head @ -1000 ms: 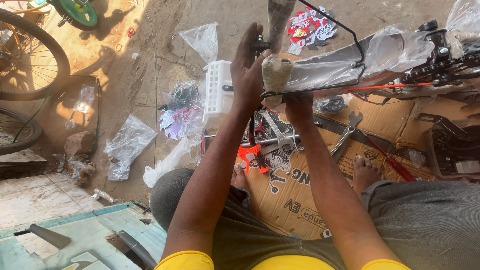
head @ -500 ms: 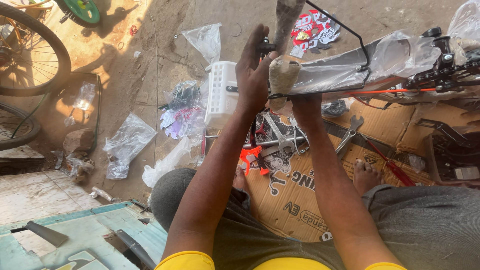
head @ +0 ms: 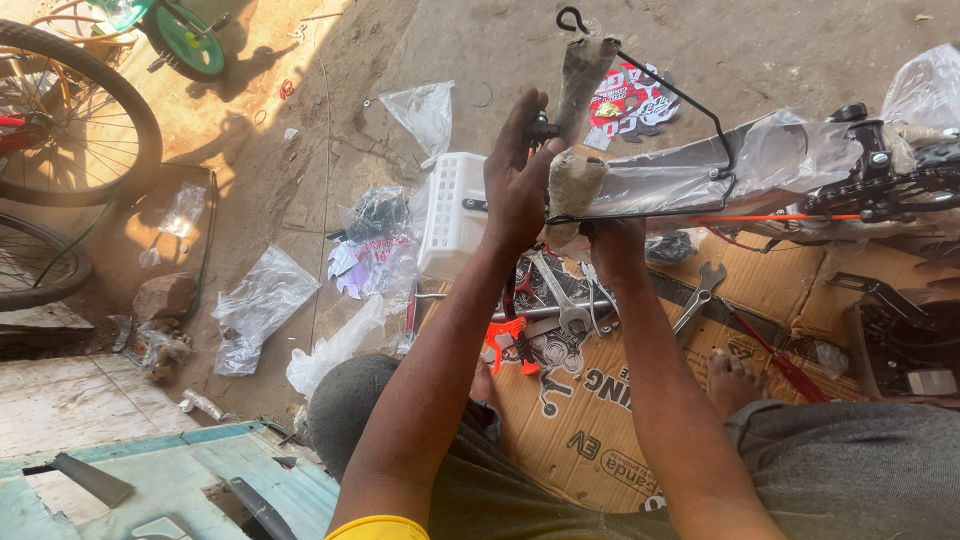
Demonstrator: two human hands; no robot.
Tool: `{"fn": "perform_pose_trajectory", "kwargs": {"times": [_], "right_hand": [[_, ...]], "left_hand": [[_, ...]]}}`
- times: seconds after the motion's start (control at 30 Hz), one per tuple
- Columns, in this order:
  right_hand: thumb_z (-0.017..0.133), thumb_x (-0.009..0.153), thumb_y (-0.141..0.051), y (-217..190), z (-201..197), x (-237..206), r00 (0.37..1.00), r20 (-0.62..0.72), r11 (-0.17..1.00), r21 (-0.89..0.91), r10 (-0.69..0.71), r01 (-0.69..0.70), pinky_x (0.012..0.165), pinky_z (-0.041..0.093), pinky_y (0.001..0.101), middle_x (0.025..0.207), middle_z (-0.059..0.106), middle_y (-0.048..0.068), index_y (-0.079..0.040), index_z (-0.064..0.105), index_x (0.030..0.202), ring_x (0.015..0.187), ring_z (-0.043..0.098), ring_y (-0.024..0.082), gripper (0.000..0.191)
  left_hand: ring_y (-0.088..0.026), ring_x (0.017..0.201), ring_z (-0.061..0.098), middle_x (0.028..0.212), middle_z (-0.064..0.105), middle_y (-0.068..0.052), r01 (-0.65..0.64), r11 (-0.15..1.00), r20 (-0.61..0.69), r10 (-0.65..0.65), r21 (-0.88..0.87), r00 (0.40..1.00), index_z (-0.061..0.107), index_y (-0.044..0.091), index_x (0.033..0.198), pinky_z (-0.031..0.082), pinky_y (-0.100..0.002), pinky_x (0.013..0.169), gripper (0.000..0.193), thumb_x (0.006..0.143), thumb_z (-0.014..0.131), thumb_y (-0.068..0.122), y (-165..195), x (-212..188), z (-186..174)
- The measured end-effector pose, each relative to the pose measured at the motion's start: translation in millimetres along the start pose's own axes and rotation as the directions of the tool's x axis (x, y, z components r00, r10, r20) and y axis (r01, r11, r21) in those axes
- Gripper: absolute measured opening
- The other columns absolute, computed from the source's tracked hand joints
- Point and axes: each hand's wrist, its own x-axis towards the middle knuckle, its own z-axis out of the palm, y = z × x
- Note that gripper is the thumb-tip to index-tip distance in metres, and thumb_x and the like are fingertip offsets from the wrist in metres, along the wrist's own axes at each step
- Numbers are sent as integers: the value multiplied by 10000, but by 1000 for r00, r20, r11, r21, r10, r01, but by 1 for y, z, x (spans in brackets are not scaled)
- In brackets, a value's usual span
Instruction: The person assembles a bicycle by attaching the handlebar stem and brake levers to the frame. They use a wrench to tighten bolts and secure the components in place.
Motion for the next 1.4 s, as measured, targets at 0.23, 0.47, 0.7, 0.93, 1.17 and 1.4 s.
{"fn": "perform_pose_trajectory", "kwargs": {"times": [0.23,0.47,0.7,0.93,1.17,1.4], "right_hand": [[721,933,-62,-10,-1,-4,978,123,909,-364,-169,203,851,535,308,1117,668,66,-4,602,1239,997,642,156,334],[753,897,-1,-9,4,-4,984,108,989,-23,-140,143,929,559,315,1234,641,76,-20,517,1339,1098,650,171,502],[748,830,82,6,-1,1,996,34,995,73,-77,74,875,583,306,1181,641,127,15,523,1298,1029,679,202,524],[708,927,68,-2,2,-2,997,27,991,118,-66,62,938,587,315,1243,630,120,10,521,1328,1115,668,194,446],[766,873,39,-9,9,-6,991,54,975,191,-125,113,982,579,327,1254,605,68,-52,488,1348,1141,648,174,558],[801,919,-2,3,-1,2,997,23,991,112,-72,69,776,533,296,1156,621,79,-12,529,1331,979,624,172,494]], "left_hand": [[-343,1425,506,1604,434,-278,10,1000,-1,-10,-1,1000,353,-63,1580,397,-431,1220,734,928,640,112,-1,0,0],[-341,1488,462,1605,436,-279,-6,1000,5,6,1,1000,357,-64,1584,364,-434,1252,714,944,627,105,-4,0,-1],[-337,1491,457,1609,430,-283,-11,1000,4,11,4,1000,349,-65,1584,362,-432,1252,709,952,628,92,-5,1,0],[-348,1480,464,1615,416,-292,-12,1000,7,12,-3,1000,339,-71,1587,378,-443,1244,732,951,643,127,-4,1,0],[-349,1477,464,1618,408,-290,-10,1000,13,10,-2,1000,334,-70,1588,372,-447,1247,742,945,644,131,-4,0,0],[-339,1487,460,1611,421,-281,-10,1000,5,10,9,1000,340,-70,1585,371,-443,1250,731,943,639,109,-5,1,0]]}}
